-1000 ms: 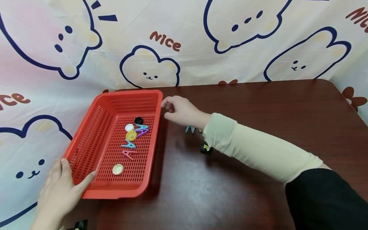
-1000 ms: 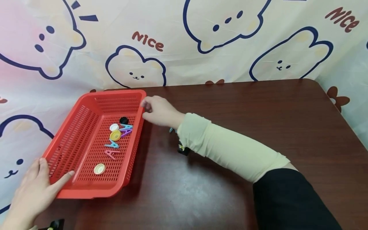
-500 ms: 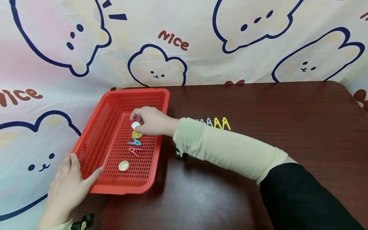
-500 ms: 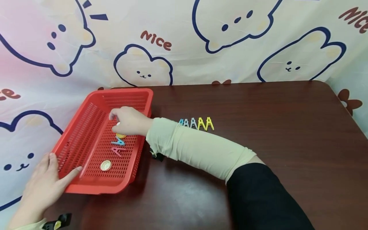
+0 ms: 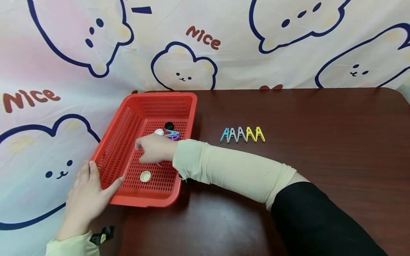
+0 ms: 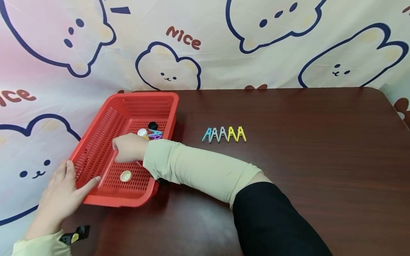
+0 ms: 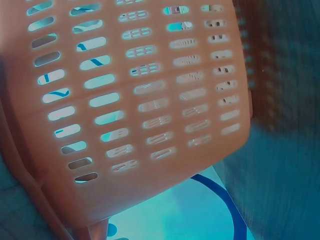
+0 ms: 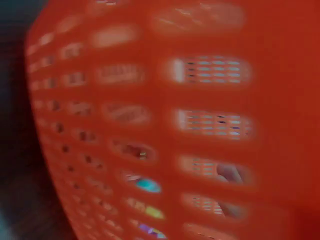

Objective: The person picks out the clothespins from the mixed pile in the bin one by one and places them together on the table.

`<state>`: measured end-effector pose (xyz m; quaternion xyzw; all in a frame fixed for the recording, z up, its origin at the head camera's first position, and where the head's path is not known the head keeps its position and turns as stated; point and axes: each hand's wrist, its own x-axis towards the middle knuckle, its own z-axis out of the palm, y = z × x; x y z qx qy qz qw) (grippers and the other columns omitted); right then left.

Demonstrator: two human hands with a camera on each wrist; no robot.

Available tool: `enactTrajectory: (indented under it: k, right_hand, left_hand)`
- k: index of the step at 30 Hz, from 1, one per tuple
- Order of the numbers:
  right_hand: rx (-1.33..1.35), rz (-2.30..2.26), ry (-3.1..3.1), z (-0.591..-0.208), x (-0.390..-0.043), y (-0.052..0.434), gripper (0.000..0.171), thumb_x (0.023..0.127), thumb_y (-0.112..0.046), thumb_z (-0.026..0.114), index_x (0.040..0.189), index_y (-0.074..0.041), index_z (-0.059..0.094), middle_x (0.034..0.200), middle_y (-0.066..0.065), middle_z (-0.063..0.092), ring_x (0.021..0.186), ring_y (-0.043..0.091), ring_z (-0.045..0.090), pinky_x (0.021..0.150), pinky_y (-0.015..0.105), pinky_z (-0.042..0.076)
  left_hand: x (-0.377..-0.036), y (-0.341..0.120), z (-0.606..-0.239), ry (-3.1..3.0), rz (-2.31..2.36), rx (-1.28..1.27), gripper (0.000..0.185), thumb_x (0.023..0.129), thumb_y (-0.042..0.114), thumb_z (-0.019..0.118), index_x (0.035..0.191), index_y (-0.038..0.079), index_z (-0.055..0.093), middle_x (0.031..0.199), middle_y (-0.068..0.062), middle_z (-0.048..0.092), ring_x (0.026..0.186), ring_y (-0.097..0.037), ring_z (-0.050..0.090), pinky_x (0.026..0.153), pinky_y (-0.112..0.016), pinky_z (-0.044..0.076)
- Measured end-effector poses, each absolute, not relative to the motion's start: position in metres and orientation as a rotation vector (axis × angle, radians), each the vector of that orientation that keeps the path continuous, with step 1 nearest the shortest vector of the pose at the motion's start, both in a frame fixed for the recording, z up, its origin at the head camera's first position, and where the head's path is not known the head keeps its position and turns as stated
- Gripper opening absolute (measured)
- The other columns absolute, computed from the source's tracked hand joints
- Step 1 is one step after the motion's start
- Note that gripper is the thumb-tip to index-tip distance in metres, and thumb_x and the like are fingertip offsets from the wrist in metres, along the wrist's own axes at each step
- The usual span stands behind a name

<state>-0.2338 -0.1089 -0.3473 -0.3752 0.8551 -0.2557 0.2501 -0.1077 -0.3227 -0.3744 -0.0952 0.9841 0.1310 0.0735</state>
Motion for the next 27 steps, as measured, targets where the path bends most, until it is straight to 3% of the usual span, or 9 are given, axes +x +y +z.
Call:
enactTrajectory:
  k: [5,7,10,13,17,22,25,27]
  right_hand:
    - [-1.070,-0.528,2.326,-0.355,-0.232,-0.112,0.039,0.103,-0.022,0.064,0.140,-0.012,0.061,0.127,-0.003,0.065,0.068,0.004,0.051,0.066,0.019,0.042]
    - [-1.077,-0.487,2.305,-0.356,-0.233,-0.114,0.033,0.103,-0.021,0.063,0.135,-0.011,0.063,0.113,-0.004,0.064,0.066,0.005,0.047,0.064,0.019,0.039]
    - [-1.096,-0.422,2.278,-0.358,-0.232,-0.122,0.016,0.102,-0.018,0.062,0.116,-0.012,0.062,0.089,-0.006,0.051,0.063,0.005,0.039,0.060,0.019,0.034]
    - [-1.107,-0.372,2.260,-0.359,-0.230,-0.133,0.009,0.101,-0.016,0.062,0.104,-0.015,0.054,0.078,-0.005,0.039,0.061,0.006,0.034,0.058,0.019,0.031]
    - [-1.087,-0.336,2.268,-0.366,-0.229,-0.145,0.009,0.101,-0.019,0.063,0.101,-0.019,0.054,0.080,-0.006,0.044,0.062,0.006,0.038,0.058,0.020,0.032]
    - [-1.105,-0.262,2.245,-0.373,-0.233,-0.145,0.015,0.102,-0.019,0.062,0.091,-0.018,0.052,0.075,-0.005,0.040,0.060,0.008,0.034,0.056,0.022,0.029]
    - [-1.115,-0.239,2.236,-0.373,-0.235,-0.140,0.006,0.103,-0.021,0.061,0.098,-0.017,0.061,0.080,-0.005,0.046,0.065,0.008,0.040,0.058,0.022,0.031]
    - [-1.110,-0.220,2.237,-0.372,-0.235,-0.137,0.014,0.103,-0.023,0.063,0.115,-0.018,0.068,0.093,-0.008,0.056,0.074,0.007,0.046,0.062,0.021,0.034]
  left_hand:
    - [-0.106,-0.324,-0.375,2.955,0.375,-0.288,0.112,0.100,0.062,0.053,0.154,-0.019,-0.002,0.157,-0.047,0.000,0.140,-0.068,0.011,0.101,-0.087,0.019]
    - [-0.104,-0.325,-0.375,2.958,0.359,-0.293,0.112,0.100,0.062,0.053,0.153,-0.020,-0.001,0.157,-0.048,0.001,0.139,-0.068,0.013,0.101,-0.086,0.020]
    - [-0.101,-0.327,-0.376,2.959,0.338,-0.307,0.112,0.100,0.062,0.052,0.153,-0.021,0.000,0.156,-0.048,0.003,0.137,-0.068,0.015,0.101,-0.086,0.021]
    - [-0.100,-0.328,-0.377,2.940,0.326,-0.331,0.113,0.100,0.063,0.052,0.152,-0.022,-0.001,0.155,-0.049,0.003,0.137,-0.068,0.015,0.101,-0.085,0.021]
    - [-0.100,-0.328,-0.377,2.909,0.316,-0.358,0.115,0.100,0.064,0.052,0.152,-0.022,-0.003,0.156,-0.048,0.000,0.138,-0.067,0.013,0.103,-0.085,0.020]
    - [-0.101,-0.326,-0.376,2.892,0.318,-0.376,0.115,0.099,0.065,0.051,0.152,-0.021,-0.004,0.156,-0.048,-0.003,0.139,-0.068,0.011,0.104,-0.084,0.019]
    - [-0.103,-0.324,-0.375,2.879,0.324,-0.387,0.116,0.099,0.066,0.050,0.153,-0.020,-0.006,0.157,-0.047,-0.005,0.141,-0.067,0.009,0.105,-0.084,0.017]
    - [-0.104,-0.323,-0.374,2.875,0.328,-0.393,0.117,0.099,0.067,0.050,0.153,-0.019,-0.008,0.157,-0.046,-0.006,0.141,-0.067,0.007,0.105,-0.084,0.016]
